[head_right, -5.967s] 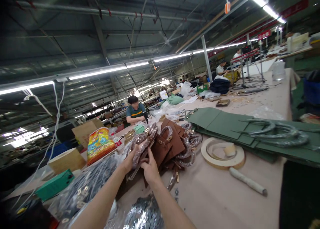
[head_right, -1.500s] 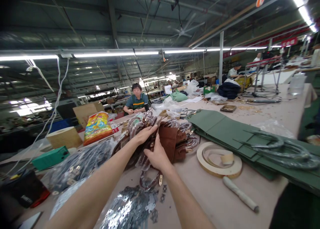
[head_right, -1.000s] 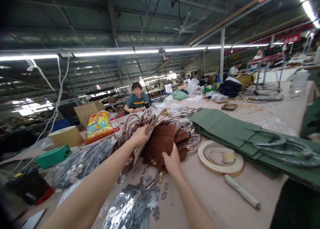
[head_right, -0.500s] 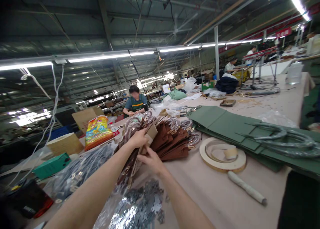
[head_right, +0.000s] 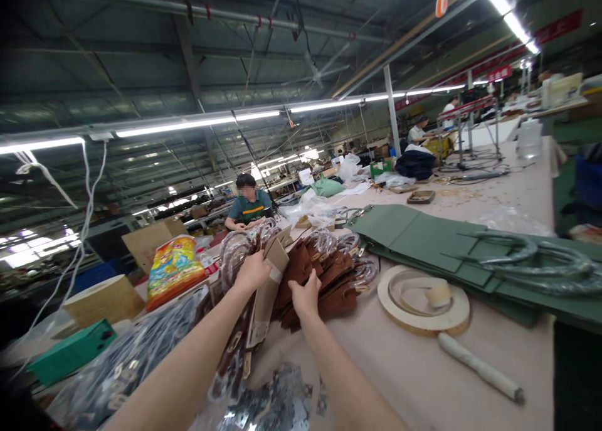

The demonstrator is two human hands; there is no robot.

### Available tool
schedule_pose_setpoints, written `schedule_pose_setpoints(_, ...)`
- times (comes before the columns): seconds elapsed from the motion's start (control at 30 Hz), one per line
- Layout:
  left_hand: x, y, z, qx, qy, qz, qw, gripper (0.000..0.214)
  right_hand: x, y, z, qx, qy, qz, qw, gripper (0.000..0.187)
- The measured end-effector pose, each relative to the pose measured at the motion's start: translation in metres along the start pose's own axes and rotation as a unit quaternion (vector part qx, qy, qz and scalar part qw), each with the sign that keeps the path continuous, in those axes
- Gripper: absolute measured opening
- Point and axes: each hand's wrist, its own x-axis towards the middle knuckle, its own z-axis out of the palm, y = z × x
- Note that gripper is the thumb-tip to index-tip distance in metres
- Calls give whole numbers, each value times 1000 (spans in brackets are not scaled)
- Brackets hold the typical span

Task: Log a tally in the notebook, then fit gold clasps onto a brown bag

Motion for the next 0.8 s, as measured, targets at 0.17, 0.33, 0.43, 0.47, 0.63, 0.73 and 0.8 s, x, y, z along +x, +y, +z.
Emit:
schedule_pose_setpoints(0.17, 8, 2, -2, 8, -11, -9, 1000, 33, 13, -6, 5, 27, -33, 10, 999, 84)
schedule_pose_setpoints(0.33, 15, 17, 0, 10, -20, -26, 999, 43, 11, -24, 31, 76, -114, -25, 990, 74)
schedule_pose_setpoints(0.43, 16, 27, 0, 22, -3, -33, 999, 54, 6, -34, 38, 119, -176, -49, 976, 66)
schedule_pose_setpoints(0.47, 16, 29, 0, 30, 9, -35, 999, 56, 4, -36, 37, 133, -198, -54, 970, 65)
schedule_pose_setpoints(0.63, 13, 35, 4, 82, 80, 26, 993, 43, 1, -34, 26, 191, -277, -60, 940, 70)
schedule_pose_setpoints(0.73, 12, 37, 12, 129, 148, 166, 966, 60, 7, -30, 24, 199, -278, -49, 939, 72)
schedule_pose_setpoints(0.8, 13, 38, 17, 169, 189, 255, 933, 68, 13, -27, 20, 192, -267, -42, 944, 70)
